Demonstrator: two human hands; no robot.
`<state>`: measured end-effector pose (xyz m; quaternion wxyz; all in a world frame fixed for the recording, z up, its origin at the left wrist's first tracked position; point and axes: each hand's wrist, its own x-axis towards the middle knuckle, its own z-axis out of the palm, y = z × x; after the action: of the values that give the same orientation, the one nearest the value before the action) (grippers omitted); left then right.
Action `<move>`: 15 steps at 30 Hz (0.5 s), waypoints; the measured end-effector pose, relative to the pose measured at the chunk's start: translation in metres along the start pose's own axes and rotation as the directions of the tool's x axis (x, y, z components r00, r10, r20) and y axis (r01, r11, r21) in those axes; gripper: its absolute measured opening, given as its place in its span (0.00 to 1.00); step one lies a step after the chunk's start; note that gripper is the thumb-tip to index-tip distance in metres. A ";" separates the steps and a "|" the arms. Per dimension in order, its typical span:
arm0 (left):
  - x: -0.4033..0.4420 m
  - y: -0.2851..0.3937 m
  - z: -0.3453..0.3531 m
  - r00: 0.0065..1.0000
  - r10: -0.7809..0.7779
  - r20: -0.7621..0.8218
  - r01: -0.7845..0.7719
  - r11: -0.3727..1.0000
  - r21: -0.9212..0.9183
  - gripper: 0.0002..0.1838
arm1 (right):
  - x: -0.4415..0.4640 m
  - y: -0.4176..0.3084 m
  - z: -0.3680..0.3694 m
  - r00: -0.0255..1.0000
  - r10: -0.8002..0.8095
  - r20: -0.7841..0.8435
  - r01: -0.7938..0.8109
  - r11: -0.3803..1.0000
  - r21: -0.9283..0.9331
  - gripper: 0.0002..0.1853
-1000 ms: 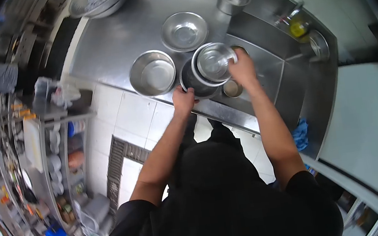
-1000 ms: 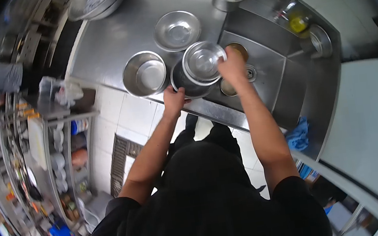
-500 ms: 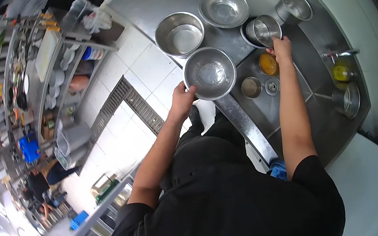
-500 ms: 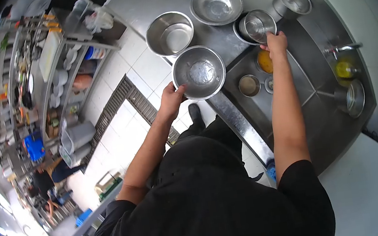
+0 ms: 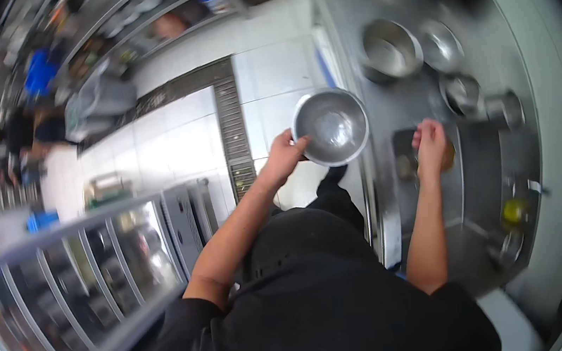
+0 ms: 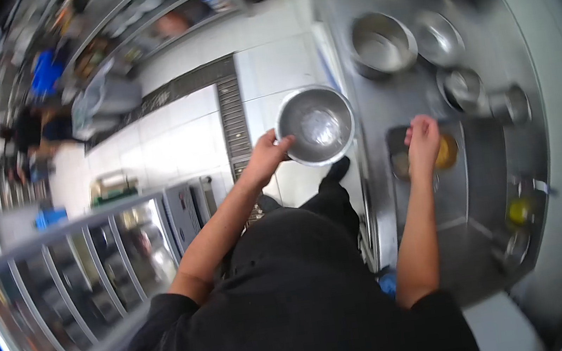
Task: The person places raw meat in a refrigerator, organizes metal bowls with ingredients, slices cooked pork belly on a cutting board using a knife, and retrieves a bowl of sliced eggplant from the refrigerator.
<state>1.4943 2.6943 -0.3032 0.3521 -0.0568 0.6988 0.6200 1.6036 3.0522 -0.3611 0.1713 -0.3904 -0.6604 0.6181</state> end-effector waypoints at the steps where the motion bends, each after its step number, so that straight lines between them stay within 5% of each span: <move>1: 0.006 -0.029 -0.013 0.998 0.019 -0.060 -0.017 0.999 0.036 0.19 | -0.015 -0.004 0.025 0.989 -0.052 0.135 0.044 0.997 0.066 0.11; 2: 0.001 -0.047 -0.025 0.988 0.065 -0.137 -0.038 0.981 0.191 0.21 | -0.033 -0.013 0.050 0.971 -0.058 0.231 0.057 0.998 0.011 0.11; 3: -0.018 -0.047 -0.029 0.965 0.010 -0.263 0.034 0.986 0.162 0.22 | -0.053 -0.024 0.076 0.939 -0.067 0.337 0.083 0.996 -0.035 0.11; 4: -0.010 -0.090 -0.040 0.923 0.175 -0.342 -0.119 0.977 0.178 0.18 | -0.073 -0.034 0.103 0.891 -0.127 0.437 0.177 0.981 -0.076 0.12; 8: -0.067 -0.142 -0.087 0.859 -0.063 -0.508 -0.048 0.978 -0.202 0.12 | -0.162 -0.099 0.197 0.498 -0.425 0.756 0.704 0.708 -0.065 0.13; 11: -0.132 -0.185 -0.112 0.724 -0.217 -0.654 -0.122 0.894 -0.432 0.11 | -0.236 -0.145 0.240 0.254 -0.418 0.872 0.662 0.733 0.159 0.13; 13: -0.180 -0.233 -0.126 0.626 -0.276 -0.729 -0.274 0.798 -0.537 0.12 | -0.294 -0.169 0.266 -0.016 -0.463 0.886 0.683 0.642 0.348 0.15; 14: -0.215 -0.242 -0.136 0.526 -0.371 -0.765 -0.159 0.841 -0.517 0.13 | -0.323 -0.179 0.283 -0.148 -0.478 0.866 0.675 0.591 0.442 0.16; 15: -0.239 -0.274 -0.144 0.496 -0.334 -0.801 -0.301 0.800 -0.520 0.13 | -0.353 -0.183 0.300 -0.265 -0.517 0.814 0.636 0.541 0.551 0.18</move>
<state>1.7526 2.4168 -0.3975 -0.0789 -0.4756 0.5424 0.6880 1.5599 2.6031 -0.1494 -0.0403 0.4644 -0.7231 0.5097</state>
